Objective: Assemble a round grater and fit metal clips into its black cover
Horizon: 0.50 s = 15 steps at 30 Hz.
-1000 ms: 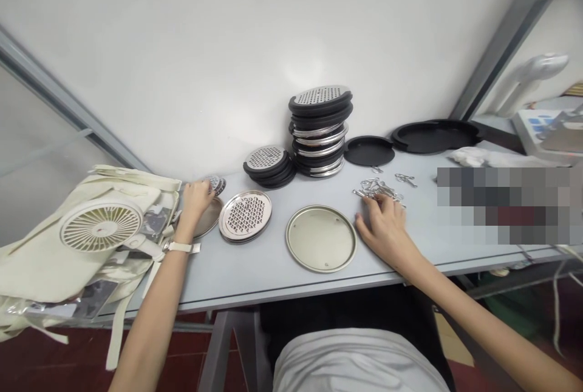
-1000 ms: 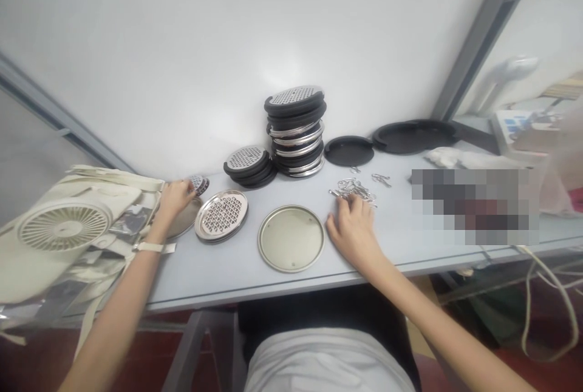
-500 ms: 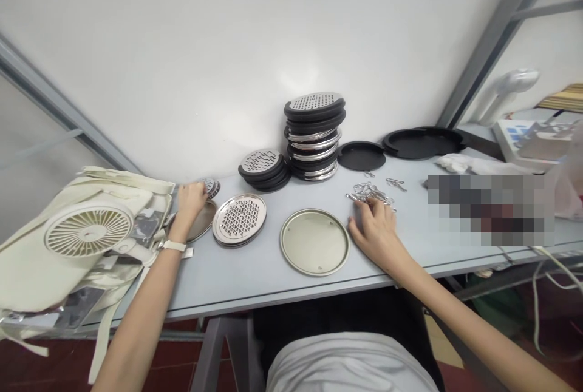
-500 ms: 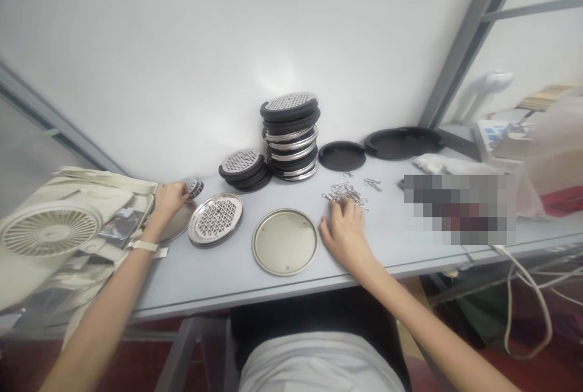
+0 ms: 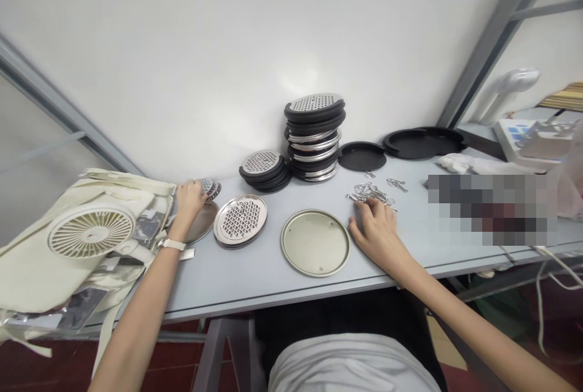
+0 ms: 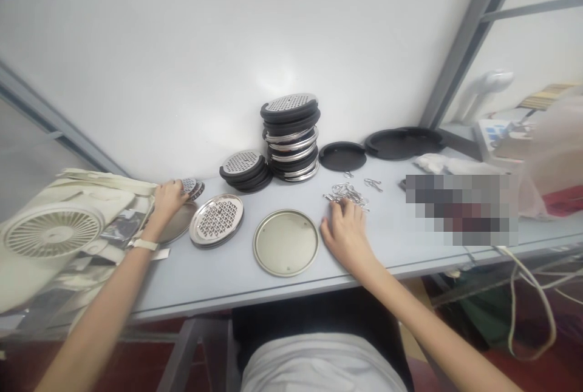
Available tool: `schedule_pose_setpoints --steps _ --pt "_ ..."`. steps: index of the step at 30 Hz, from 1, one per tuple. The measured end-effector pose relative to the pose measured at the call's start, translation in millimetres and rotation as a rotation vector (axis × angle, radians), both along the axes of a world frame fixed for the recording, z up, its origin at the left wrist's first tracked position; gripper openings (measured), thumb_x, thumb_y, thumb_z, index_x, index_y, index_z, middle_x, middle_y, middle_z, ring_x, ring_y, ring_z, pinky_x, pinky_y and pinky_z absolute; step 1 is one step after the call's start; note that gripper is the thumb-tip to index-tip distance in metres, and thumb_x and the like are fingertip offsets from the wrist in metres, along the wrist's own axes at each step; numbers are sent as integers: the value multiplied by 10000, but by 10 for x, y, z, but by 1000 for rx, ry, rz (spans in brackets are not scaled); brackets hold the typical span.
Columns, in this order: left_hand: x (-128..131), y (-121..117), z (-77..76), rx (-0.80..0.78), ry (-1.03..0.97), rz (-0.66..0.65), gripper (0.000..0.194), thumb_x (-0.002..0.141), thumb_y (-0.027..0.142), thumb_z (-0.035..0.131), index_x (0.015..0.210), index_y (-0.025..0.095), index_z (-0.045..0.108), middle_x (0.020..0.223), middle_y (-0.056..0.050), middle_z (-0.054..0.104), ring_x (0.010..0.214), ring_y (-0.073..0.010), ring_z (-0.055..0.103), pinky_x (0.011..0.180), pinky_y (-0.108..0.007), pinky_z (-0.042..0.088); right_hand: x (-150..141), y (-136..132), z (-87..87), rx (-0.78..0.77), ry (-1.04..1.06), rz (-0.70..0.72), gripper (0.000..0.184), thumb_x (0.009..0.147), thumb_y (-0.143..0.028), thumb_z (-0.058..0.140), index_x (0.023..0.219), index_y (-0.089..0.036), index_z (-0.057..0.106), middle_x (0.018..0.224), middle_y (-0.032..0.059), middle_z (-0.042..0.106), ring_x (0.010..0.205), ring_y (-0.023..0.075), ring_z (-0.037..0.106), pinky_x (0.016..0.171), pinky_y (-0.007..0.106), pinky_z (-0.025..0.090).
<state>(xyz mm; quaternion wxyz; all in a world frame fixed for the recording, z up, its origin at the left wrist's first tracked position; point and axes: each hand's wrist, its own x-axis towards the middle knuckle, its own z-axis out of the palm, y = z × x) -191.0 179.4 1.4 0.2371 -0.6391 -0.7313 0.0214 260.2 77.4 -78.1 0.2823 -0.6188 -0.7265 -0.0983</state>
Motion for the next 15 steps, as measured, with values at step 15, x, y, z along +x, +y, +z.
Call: schedule_pose_setpoints --steps 15 --pt "-171 105 -94 -42 -235 0 315 809 317 441 952 84 596 990 -179 651 915 -243 593 777 -302 430 -3 -9 27 -2 1 4 346 883 -294 404 1123 -80 530 1094 198 471 986 326 447 856 473 400"
